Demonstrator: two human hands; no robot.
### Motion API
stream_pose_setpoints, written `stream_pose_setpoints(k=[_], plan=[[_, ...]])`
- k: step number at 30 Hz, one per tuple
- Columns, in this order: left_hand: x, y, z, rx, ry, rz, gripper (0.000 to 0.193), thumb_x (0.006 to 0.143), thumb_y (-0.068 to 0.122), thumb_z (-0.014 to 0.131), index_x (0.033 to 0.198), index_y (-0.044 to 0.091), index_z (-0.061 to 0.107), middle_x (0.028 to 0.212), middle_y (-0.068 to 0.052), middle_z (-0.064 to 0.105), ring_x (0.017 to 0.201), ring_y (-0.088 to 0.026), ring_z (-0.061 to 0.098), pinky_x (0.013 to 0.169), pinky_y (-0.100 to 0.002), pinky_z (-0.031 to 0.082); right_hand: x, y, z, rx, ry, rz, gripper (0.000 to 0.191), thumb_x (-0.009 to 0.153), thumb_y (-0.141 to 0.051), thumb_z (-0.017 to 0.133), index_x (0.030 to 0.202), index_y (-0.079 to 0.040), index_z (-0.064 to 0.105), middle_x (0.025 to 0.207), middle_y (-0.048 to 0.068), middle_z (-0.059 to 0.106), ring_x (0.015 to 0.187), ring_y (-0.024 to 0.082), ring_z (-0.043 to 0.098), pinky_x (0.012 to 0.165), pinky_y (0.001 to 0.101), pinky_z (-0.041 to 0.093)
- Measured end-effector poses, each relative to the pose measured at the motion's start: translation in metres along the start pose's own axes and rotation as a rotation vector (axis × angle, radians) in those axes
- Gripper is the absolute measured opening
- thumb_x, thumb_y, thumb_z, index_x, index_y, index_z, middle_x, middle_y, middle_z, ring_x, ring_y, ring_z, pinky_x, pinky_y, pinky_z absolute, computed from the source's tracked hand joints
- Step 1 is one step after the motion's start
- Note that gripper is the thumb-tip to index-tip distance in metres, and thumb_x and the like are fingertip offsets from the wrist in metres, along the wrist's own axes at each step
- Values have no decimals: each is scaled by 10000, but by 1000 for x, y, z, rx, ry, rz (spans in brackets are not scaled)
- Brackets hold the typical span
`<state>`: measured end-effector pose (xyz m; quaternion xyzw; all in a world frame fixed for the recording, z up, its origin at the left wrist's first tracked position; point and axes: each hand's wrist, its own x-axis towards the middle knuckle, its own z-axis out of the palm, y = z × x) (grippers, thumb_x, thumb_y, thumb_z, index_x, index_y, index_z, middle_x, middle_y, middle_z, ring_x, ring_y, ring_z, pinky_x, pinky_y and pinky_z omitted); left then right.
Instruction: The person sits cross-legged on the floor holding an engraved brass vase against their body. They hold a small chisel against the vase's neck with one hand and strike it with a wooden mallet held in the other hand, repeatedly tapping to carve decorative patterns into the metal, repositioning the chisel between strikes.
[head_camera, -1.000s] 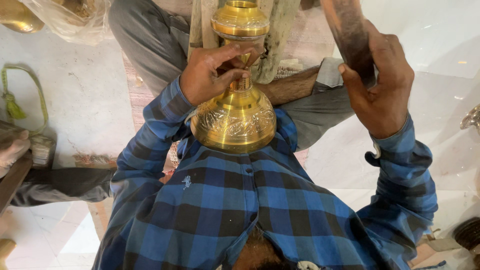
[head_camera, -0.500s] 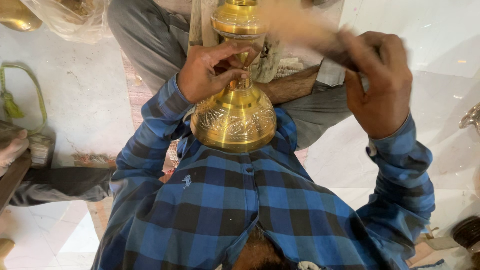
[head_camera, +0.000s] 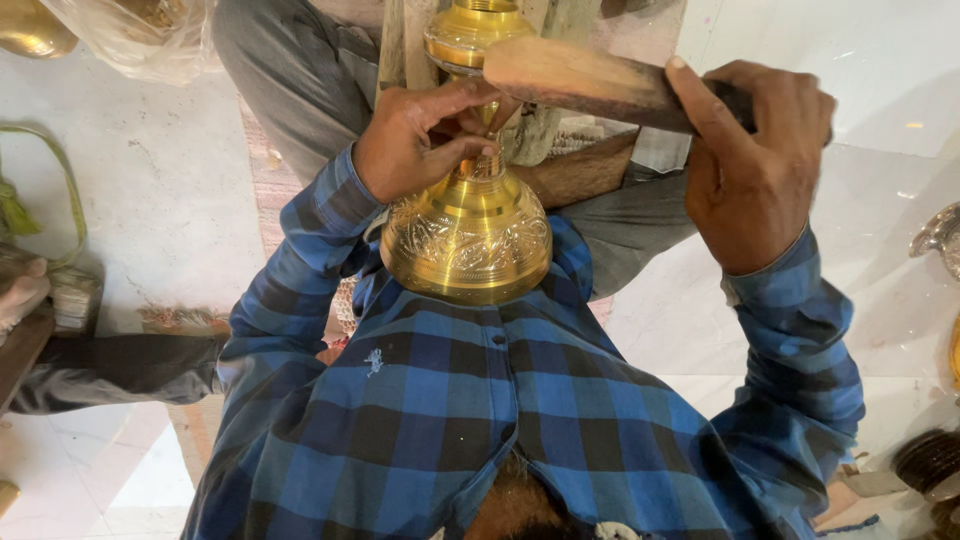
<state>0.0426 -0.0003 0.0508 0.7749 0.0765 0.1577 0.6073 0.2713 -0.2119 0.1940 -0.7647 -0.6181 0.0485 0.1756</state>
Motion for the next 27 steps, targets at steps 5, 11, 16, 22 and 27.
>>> stream_pose_setpoints(k=[5, 11, 16, 22, 27], plan=[[-1, 1, -2, -32, -13, -24, 508, 967, 22, 808, 1429, 61, 601, 1013, -132, 776, 910, -181, 785, 849, -294, 663, -1, 0, 2, 155, -2, 50, 588, 916, 129, 675, 1455, -72, 553, 1262, 150, 572, 1107, 293, 588, 928, 422, 504], [0, -2, -3, -19, -17, 7, 506, 975, 22, 815, 1425, 48, 586, 1041, -136, 775, 937, -185, 785, 860, -301, 662, -5, 5, -1, 234, 11, 67, 590, 943, 148, 626, 1496, -48, 567, 1280, 165, 548, 1172, 285, 577, 999, 377, 522], [0, -5, -1, -39, -18, 34, 500, 963, -23, 786, 1422, 23, 591, 1039, -134, 770, 953, -194, 783, 894, -308, 670, -2, 5, 0, -14, -7, -1, 608, 846, 172, 706, 1416, -35, 654, 1213, 170, 606, 1082, 337, 578, 925, 470, 492], [0, -6, -1, -52, -20, 12, 482, 959, -24, 800, 1397, 19, 605, 1008, -128, 771, 931, -188, 787, 875, -298, 674, 3, -3, 0, -323, 21, -91, 575, 842, 133, 736, 1372, -88, 691, 1134, 103, 638, 993, 277, 591, 869, 438, 492], [-1, -6, -2, -38, -14, 9, 480, 958, -11, 804, 1392, 4, 600, 1024, -130, 773, 941, -191, 786, 873, -297, 667, 3, -5, -3, -70, -13, -15, 583, 882, 143, 713, 1414, -81, 633, 1198, 130, 601, 1041, 302, 608, 886, 450, 523]])
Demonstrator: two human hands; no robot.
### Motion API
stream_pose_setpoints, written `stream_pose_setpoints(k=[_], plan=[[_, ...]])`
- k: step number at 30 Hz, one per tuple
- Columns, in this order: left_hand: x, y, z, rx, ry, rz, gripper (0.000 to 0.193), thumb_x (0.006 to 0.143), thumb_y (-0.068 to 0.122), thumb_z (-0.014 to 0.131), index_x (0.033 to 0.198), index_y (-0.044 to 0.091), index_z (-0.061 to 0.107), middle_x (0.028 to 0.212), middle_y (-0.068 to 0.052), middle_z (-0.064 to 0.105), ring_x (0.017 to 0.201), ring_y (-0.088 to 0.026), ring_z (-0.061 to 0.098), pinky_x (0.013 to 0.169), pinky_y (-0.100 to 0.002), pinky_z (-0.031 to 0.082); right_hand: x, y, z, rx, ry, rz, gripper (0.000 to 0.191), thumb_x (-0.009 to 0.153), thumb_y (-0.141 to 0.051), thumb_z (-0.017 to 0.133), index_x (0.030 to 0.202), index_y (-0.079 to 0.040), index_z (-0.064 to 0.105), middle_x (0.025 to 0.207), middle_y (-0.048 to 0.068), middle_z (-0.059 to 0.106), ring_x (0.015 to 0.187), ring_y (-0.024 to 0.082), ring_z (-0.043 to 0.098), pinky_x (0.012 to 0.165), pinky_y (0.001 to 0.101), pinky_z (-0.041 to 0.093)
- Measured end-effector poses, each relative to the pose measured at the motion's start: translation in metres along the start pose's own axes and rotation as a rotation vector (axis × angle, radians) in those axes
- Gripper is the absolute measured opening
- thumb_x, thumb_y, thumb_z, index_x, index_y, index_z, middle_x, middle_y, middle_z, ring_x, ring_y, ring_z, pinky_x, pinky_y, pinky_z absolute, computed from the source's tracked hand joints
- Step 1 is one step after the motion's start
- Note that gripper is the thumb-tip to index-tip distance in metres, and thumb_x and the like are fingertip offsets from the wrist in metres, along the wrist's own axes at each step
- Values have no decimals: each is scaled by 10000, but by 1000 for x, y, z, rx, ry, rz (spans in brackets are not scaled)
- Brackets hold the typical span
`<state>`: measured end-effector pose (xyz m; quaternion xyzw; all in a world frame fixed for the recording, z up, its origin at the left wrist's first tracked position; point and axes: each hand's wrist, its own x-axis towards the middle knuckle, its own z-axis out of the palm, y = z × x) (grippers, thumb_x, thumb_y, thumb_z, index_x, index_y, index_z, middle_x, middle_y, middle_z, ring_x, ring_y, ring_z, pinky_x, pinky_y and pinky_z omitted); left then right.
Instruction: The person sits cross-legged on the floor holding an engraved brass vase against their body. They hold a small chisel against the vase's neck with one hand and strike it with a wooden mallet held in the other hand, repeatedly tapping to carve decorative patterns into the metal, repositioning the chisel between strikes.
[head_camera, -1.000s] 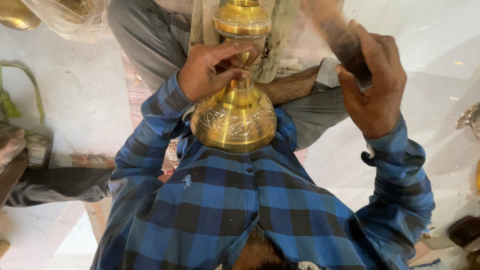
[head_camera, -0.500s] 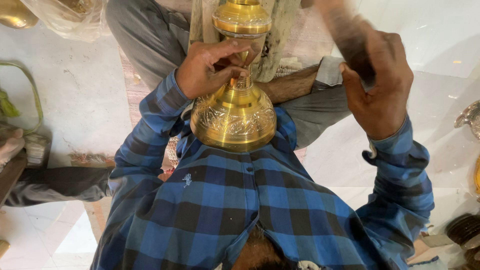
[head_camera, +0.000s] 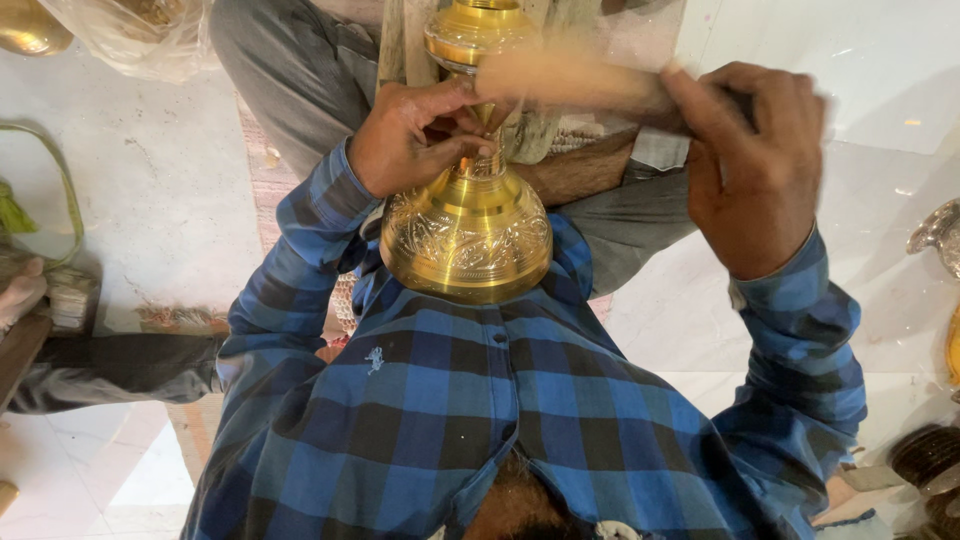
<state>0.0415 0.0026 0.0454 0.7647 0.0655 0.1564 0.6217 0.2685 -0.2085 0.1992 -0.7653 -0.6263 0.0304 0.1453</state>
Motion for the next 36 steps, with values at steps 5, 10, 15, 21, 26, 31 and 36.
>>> stream_pose_setpoints(k=[5, 10, 15, 21, 26, 31, 36], plan=[[2, -4, 0, 60, 9, 67, 476, 944, 18, 836, 1370, 28, 624, 998, -128, 763, 907, -195, 780, 850, -292, 666, -6, 1, -1, 374, 10, 164, 560, 984, 88, 674, 1502, -100, 572, 1301, 162, 542, 1196, 320, 588, 1008, 423, 537], [0, -9, -2, 32, -10, 84, 488, 950, -12, 816, 1390, 40, 613, 1018, -130, 761, 925, -204, 782, 875, -298, 667, -5, 2, 3, -23, 11, 37, 574, 879, 172, 729, 1401, -60, 682, 1203, 162, 618, 1049, 360, 584, 895, 505, 493], [-4, -9, -3, -26, -28, 38, 500, 977, -83, 716, 1445, 31, 582, 1066, -132, 765, 1026, -212, 786, 933, -300, 672, -3, -2, 3, 37, 53, 16, 558, 905, 123, 689, 1412, -104, 638, 1219, 120, 596, 1083, 288, 578, 924, 445, 486], [-3, -4, -4, -31, -31, 25, 486, 970, -81, 751, 1415, 18, 583, 1033, -131, 768, 974, -197, 780, 909, -300, 657, -3, -3, -1, 18, -15, 7, 580, 915, 140, 704, 1435, -100, 616, 1197, 130, 599, 1019, 312, 621, 865, 451, 537], [-2, -6, -6, -61, -34, 58, 490, 987, -86, 733, 1439, 28, 583, 1009, -129, 731, 987, -186, 765, 945, -309, 665, -4, -2, -2, 377, 15, 133, 601, 981, 116, 639, 1530, -112, 554, 1324, 159, 535, 1212, 321, 613, 1012, 409, 581], [-3, -13, -3, -112, -42, 45, 503, 995, -62, 755, 1449, 59, 575, 1041, -111, 760, 1009, -177, 774, 933, -304, 666, -2, -3, 0, -35, -9, 7, 556, 892, 147, 732, 1398, -78, 679, 1190, 154, 622, 1014, 373, 607, 863, 506, 537], [-8, -18, -4, -109, -55, 22, 553, 986, -67, 765, 1482, 64, 559, 1040, -116, 762, 978, -179, 772, 936, -311, 664, 2, -3, 1, 33, 43, -27, 555, 938, 120, 680, 1438, -117, 636, 1201, 121, 602, 1058, 292, 586, 926, 435, 490]])
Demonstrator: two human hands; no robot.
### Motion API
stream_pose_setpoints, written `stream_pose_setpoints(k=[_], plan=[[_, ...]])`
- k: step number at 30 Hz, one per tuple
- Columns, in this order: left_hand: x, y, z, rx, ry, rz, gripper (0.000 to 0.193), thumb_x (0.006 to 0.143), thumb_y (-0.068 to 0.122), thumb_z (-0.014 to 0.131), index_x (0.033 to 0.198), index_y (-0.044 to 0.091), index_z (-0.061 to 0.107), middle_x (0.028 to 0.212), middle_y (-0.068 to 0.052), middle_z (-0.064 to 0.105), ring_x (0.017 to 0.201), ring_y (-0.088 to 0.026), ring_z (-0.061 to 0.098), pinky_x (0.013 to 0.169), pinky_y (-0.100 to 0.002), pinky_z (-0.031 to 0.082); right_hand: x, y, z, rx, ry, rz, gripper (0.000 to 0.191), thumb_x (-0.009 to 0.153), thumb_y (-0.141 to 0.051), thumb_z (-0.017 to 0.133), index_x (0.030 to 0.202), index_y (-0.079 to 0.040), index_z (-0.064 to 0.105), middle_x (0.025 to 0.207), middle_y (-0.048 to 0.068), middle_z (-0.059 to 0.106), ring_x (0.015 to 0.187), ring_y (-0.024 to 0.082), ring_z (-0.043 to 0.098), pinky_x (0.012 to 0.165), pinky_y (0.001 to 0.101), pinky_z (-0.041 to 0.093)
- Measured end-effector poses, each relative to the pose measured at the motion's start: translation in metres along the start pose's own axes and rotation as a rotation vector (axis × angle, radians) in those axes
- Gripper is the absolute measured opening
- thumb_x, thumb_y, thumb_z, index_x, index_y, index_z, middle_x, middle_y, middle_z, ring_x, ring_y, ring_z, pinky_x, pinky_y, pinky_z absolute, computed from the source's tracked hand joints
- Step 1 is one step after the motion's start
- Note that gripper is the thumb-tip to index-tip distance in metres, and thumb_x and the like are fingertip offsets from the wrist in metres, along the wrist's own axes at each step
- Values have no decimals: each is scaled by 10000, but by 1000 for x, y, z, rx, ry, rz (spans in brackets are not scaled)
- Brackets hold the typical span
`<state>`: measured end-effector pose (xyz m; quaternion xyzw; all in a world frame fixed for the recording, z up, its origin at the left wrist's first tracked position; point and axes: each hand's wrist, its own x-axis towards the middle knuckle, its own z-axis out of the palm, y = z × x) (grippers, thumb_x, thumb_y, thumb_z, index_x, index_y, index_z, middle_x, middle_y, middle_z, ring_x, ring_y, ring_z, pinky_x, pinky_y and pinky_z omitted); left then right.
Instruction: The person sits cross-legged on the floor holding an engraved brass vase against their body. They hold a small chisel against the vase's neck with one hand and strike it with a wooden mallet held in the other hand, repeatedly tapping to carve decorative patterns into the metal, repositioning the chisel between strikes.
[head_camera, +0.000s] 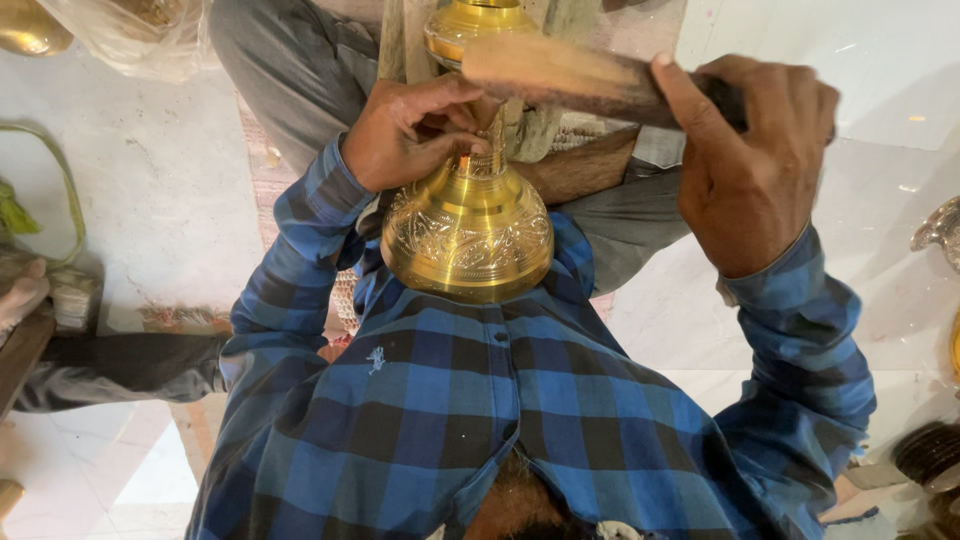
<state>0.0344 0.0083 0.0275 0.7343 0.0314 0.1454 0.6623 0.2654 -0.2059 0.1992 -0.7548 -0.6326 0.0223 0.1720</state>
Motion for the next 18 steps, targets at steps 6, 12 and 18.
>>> stream_pose_setpoints(k=[6, 12, 18], plan=[[1, -2, -1, 28, 28, 62, 570, 975, -67, 779, 1477, 76, 551, 1060, -125, 758, 990, -192, 777, 928, -307, 667, 2, 5, 0, -5, -38, -22, 564, 918, 123, 675, 1431, -108, 628, 1211, 113, 603, 1043, 276, 574, 884, 423, 479], [2, -6, -4, 31, -5, 133, 566, 994, -85, 763, 1480, 98, 538, 1025, -115, 751, 988, -190, 774, 917, -307, 670, -1, 3, -7, 335, -23, 124, 590, 966, 112, 577, 1517, -95, 546, 1319, 154, 557, 1217, 280, 561, 1044, 380, 504], [0, -11, -1, 3, 14, 139, 600, 996, -104, 749, 1507, 101, 510, 1047, -119, 746, 1027, -214, 776, 967, -332, 671, 8, -3, -5, 189, 2, 53, 562, 963, 112, 639, 1482, -84, 545, 1242, 138, 566, 1086, 278, 601, 938, 413, 514]])
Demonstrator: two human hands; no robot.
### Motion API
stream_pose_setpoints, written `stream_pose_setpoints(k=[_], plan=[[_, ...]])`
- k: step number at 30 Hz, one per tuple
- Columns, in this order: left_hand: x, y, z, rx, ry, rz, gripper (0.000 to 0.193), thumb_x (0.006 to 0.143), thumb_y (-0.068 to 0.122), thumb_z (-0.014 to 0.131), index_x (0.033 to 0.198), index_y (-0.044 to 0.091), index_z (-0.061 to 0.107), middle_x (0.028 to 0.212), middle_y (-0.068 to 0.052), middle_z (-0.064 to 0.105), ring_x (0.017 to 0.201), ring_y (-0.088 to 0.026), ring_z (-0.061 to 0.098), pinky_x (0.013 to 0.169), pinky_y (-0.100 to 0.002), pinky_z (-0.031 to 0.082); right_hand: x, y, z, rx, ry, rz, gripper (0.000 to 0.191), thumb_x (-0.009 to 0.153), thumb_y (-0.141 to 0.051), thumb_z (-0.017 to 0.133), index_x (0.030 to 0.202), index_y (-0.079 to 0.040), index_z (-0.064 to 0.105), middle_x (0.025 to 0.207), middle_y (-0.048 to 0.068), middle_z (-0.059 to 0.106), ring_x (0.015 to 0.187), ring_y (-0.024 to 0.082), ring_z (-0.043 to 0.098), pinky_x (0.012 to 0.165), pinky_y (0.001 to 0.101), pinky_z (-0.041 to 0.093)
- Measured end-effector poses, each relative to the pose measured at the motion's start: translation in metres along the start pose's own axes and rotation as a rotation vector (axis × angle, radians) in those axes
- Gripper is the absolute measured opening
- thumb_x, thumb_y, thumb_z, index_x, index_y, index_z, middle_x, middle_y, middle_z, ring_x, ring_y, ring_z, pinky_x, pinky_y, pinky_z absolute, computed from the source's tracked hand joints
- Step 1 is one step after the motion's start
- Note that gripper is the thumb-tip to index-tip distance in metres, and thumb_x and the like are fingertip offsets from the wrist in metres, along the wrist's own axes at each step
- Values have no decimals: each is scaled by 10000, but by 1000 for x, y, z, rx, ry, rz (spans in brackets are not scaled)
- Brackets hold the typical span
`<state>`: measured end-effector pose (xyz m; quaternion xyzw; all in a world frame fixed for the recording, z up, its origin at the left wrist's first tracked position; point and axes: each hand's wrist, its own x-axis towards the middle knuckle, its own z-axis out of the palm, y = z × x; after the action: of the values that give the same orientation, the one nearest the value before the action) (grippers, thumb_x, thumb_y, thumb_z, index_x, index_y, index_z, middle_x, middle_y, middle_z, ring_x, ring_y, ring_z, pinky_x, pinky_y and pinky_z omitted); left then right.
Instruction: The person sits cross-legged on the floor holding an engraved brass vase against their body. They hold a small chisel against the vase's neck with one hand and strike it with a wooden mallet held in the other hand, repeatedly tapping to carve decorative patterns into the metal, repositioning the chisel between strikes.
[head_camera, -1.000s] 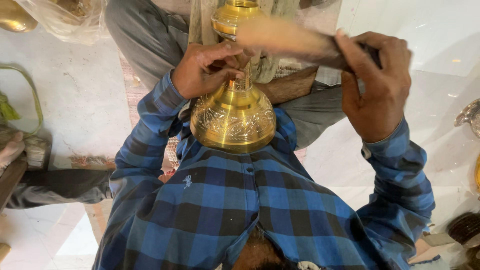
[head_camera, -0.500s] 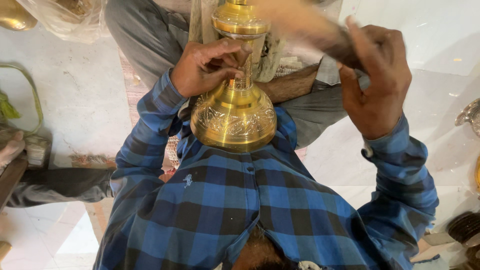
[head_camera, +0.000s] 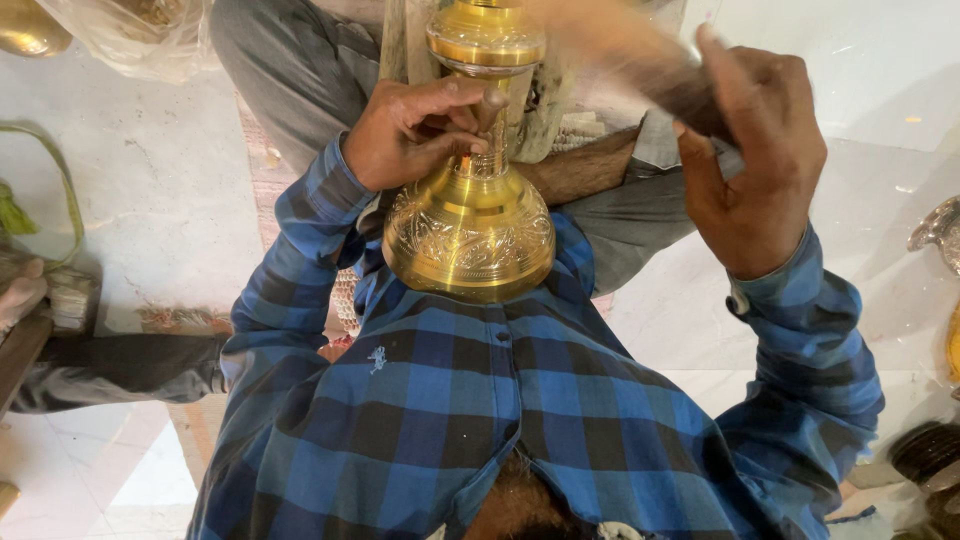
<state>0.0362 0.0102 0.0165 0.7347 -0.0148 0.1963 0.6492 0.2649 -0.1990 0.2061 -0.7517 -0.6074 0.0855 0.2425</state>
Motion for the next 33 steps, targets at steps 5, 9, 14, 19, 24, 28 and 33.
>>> stream_pose_setpoints(k=[5, 9, 14, 19, 24, 28, 33], plan=[[0, 3, -1, -46, 2, -1, 589, 984, -110, 750, 1487, 95, 524, 1136, -156, 742, 1049, -225, 769, 967, -338, 663, 4, -6, -4, -264, 26, -94, 574, 915, 94, 670, 1433, -148, 618, 1181, 104, 604, 1017, 271, 605, 900, 434, 509], [2, 6, -2, -6, -16, -61, 562, 972, -121, 742, 1466, 67, 551, 1049, -126, 758, 1007, -208, 779, 941, -329, 673, 1, -2, -4, -228, -30, -94, 574, 907, 133, 673, 1425, -109, 626, 1172, 127, 603, 1019, 301, 620, 898, 455, 540], [3, 7, -4, 1, -23, -34, 551, 976, -125, 739, 1458, 78, 564, 1037, -127, 750, 1013, -212, 776, 937, -322, 673, -6, 8, -2, -19, -18, 10, 600, 967, 153, 600, 1526, -62, 552, 1296, 201, 561, 1203, 342, 622, 1051, 409, 566], [2, 3, -5, -54, -44, -23, 554, 991, -149, 692, 1478, 71, 544, 1079, -127, 744, 1053, -219, 777, 972, -324, 666, -4, 11, 3, -452, -8, -181, 588, 970, 138, 729, 1462, -169, 633, 1196, 111, 640, 1077, 286, 662, 1112, 589, 503], [0, 2, -1, -26, -18, -7, 571, 979, -121, 730, 1483, 67, 537, 1158, -159, 742, 1021, -217, 766, 975, -328, 664, -1, 10, 0, -323, -5, -124, 528, 1009, 70, 696, 1463, -177, 589, 1213, 126, 631, 1103, 300, 647, 1095, 549, 480], [1, 2, -1, -31, -25, -40, 557, 978, -102, 744, 1473, 56, 545, 1047, -132, 759, 1001, -214, 778, 961, -331, 666, -3, 13, 0, 216, -20, 140, 549, 1039, 4, 640, 1526, -201, 490, 1321, 151, 572, 1201, 283, 601, 1023, 595, 494], [3, 2, -3, -22, -33, -19, 509, 995, -106, 729, 1451, 45, 561, 1085, -158, 754, 1043, -237, 777, 969, -335, 665, -6, 16, 2, -356, -13, -100, 560, 1035, 85, 669, 1515, -193, 601, 1225, 144, 657, 1148, 309, 660, 1193, 644, 356]])
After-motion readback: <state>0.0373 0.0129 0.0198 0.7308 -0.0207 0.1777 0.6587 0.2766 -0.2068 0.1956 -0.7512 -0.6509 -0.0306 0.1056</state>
